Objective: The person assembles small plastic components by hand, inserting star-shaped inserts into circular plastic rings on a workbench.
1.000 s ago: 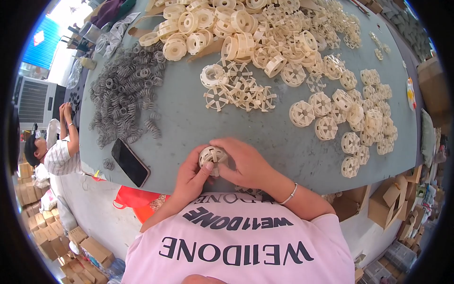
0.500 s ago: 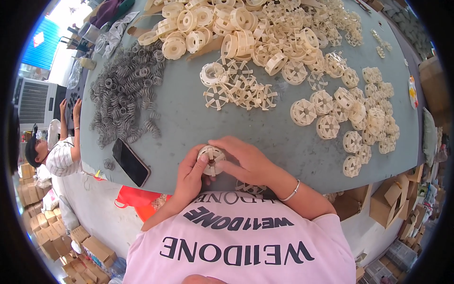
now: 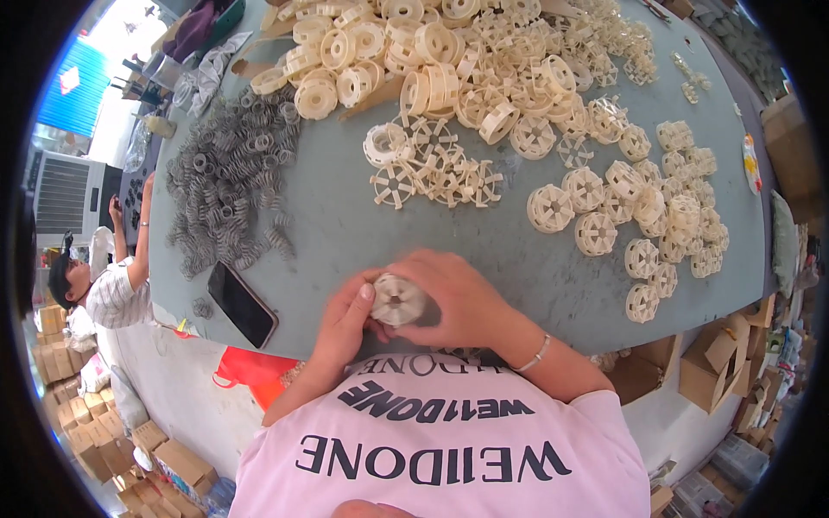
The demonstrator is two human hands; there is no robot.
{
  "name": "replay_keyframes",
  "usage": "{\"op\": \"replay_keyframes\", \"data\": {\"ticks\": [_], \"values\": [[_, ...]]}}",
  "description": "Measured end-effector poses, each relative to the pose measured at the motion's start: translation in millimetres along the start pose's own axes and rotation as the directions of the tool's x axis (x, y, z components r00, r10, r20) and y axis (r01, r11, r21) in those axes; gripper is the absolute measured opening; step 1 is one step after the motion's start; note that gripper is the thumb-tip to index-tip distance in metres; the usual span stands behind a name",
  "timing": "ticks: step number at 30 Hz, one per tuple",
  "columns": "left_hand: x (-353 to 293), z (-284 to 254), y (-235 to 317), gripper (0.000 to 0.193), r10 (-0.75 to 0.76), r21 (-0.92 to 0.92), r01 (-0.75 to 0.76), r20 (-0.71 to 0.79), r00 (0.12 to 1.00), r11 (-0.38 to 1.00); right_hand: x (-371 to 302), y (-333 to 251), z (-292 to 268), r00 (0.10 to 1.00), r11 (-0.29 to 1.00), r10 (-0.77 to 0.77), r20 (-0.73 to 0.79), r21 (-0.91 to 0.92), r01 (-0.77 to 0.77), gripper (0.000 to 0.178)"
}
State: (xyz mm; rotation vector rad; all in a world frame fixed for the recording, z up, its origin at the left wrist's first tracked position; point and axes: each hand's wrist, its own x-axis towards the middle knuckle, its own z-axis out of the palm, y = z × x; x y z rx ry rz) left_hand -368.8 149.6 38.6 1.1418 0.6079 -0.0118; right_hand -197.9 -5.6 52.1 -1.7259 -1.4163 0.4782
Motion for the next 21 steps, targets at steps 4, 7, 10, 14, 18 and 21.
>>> {"op": "replay_keyframes", "data": {"ticks": [4,7,10,14,18,21], "values": [[-1,-13,7,0.038,0.005,0.084,-0.001,-0.042,0.999,0.996,-24,13,-63,0.962,0.9,0.053,-0.267,-0.404,-0.162,0.071],[17,-19,8,0.034,0.166,0.24,-0.136,-0.112,0.98,0.961,-47,37,-116,0.855,0.782,0.081,-0.513,-0.499,-0.374,0.065],[60,-14,42,0.034,0.605,0.742,-0.341,-0.107,0.789,0.576,-47,48,-132,0.776,0.512,-0.075,-0.626,-0.692,-0.509,0.064],[132,-24,83,0.049,0.689,0.884,-0.265,-0.085,0.719,0.386,-5,35,-93,0.901,0.841,0.1,-0.422,-0.448,-0.303,0.068],[183,-41,70,0.073,0.615,0.888,-0.371,0.136,0.777,0.273,27,51,-55,0.941,0.757,0.023,-0.337,-0.609,-0.236,0.063],[184,-29,79,0.08,0.585,0.868,-0.394,0.158,0.795,0.302,20,67,-50,0.966,0.894,0.144,-0.214,-0.39,-0.219,0.058]]}}
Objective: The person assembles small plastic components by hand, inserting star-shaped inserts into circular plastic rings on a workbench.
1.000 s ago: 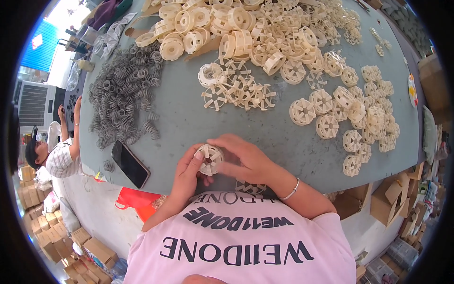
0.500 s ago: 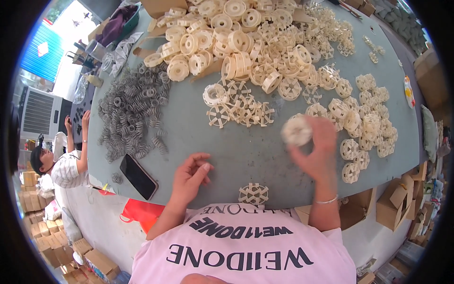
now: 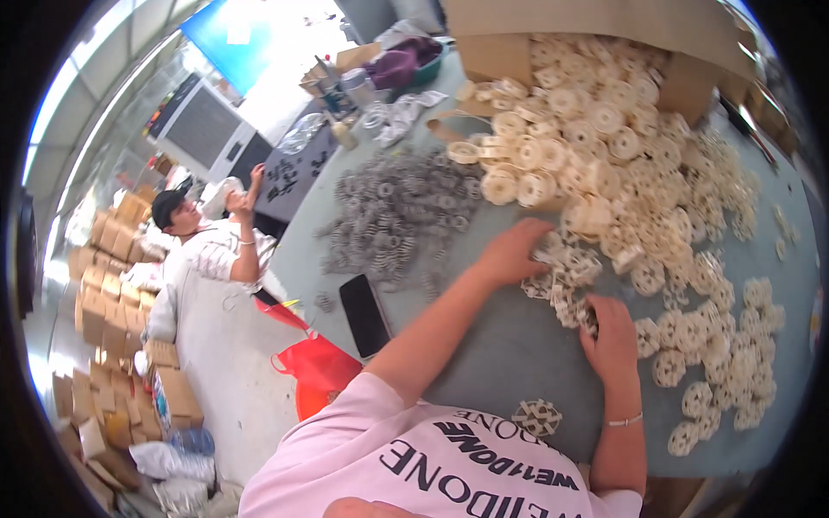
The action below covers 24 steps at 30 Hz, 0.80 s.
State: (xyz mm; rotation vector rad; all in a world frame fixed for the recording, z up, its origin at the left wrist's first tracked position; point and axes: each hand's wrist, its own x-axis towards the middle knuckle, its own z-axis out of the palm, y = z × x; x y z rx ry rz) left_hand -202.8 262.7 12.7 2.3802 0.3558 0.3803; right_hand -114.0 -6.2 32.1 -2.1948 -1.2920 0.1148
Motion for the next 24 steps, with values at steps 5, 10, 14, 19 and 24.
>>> {"op": "replay_keyframes", "data": {"ticks": [5,10,14,19,24], "values": [[-21,-23,6,0.081,-0.254,-0.03,0.253,-0.021,0.967,0.967,0,-27,-5,0.989,0.995,-0.034,0.142,0.094,0.021,0.057],[-44,-54,18,0.079,-0.309,-0.005,0.325,-0.319,0.896,0.946,2,-22,14,0.985,0.964,-0.171,-0.001,0.208,0.167,0.053],[-73,-79,30,0.074,-0.359,-0.018,0.379,-0.367,0.858,0.925,11,-33,14,0.999,0.97,-0.024,-0.021,0.242,0.028,0.048],[-134,-70,58,0.071,-0.299,-0.052,0.297,-0.262,0.917,0.954,-4,-22,14,0.981,0.975,-0.031,-0.189,0.211,0.071,0.034],[-210,-40,69,0.068,-0.168,-0.116,0.16,-0.059,0.984,0.98,-27,-15,-21,0.968,0.848,0.165,0.187,0.475,-0.237,0.024]]}}
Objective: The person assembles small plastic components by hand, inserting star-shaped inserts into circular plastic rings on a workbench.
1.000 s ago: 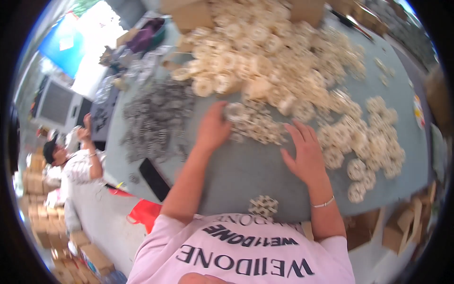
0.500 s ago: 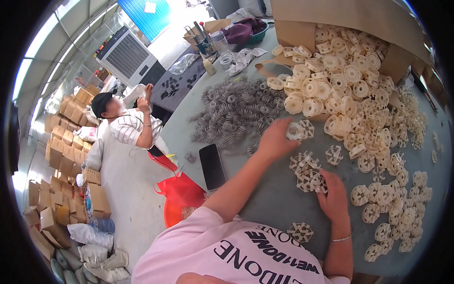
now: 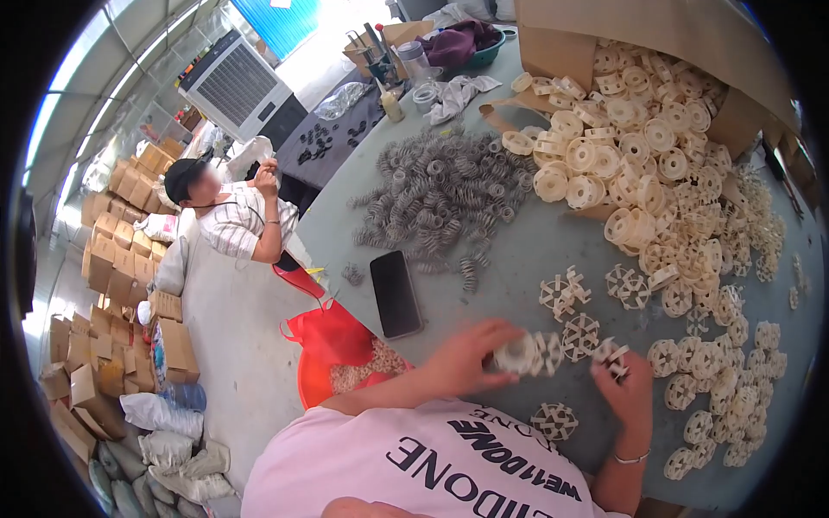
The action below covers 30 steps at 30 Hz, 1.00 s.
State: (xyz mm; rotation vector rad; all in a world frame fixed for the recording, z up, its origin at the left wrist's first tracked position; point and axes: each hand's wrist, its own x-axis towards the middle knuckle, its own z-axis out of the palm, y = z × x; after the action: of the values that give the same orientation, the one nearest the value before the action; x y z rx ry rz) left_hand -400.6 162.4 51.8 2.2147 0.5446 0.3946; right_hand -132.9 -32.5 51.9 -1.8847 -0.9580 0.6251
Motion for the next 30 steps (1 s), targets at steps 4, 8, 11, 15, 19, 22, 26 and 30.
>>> {"op": "replay_keyframes", "data": {"ticks": [4,8,11,15,19,22,26,30], "values": [[-5,14,2,0.068,0.041,-0.098,-0.015,0.272,0.961,0.995,11,-13,13,0.917,0.998,0.014,0.398,-0.063,0.012,0.022],[13,34,-8,0.071,0.035,-0.059,-0.024,0.193,0.981,0.998,38,-11,46,0.995,0.999,-0.028,0.091,-0.033,0.032,0.024],[22,35,-12,0.071,0.08,-0.024,-0.078,0.121,0.989,0.997,32,3,36,0.993,0.979,0.02,0.117,0.2,-0.043,0.026],[15,37,-16,0.07,0.134,-0.029,-0.132,0.146,0.98,0.991,13,10,9,0.884,0.944,0.22,0.414,0.137,-0.299,0.029],[16,38,-5,0.063,0.147,-0.027,-0.146,0.038,0.988,0.989,2,0,18,0.999,0.973,0.033,0.026,-0.228,-0.026,0.045],[16,44,-14,0.052,0.157,-0.017,-0.156,0.034,0.987,0.988,6,-14,7,1.0,0.962,0.005,0.016,-0.272,-0.001,0.058],[16,47,-16,0.045,0.169,-0.003,-0.169,0.025,0.985,0.986,4,-17,-6,0.975,0.968,-0.091,0.201,-0.213,0.134,0.068],[16,47,-14,0.041,0.176,-0.031,-0.176,0.001,0.984,0.984,1,-18,-6,0.97,0.961,-0.121,0.212,-0.219,0.168,0.065]]}}
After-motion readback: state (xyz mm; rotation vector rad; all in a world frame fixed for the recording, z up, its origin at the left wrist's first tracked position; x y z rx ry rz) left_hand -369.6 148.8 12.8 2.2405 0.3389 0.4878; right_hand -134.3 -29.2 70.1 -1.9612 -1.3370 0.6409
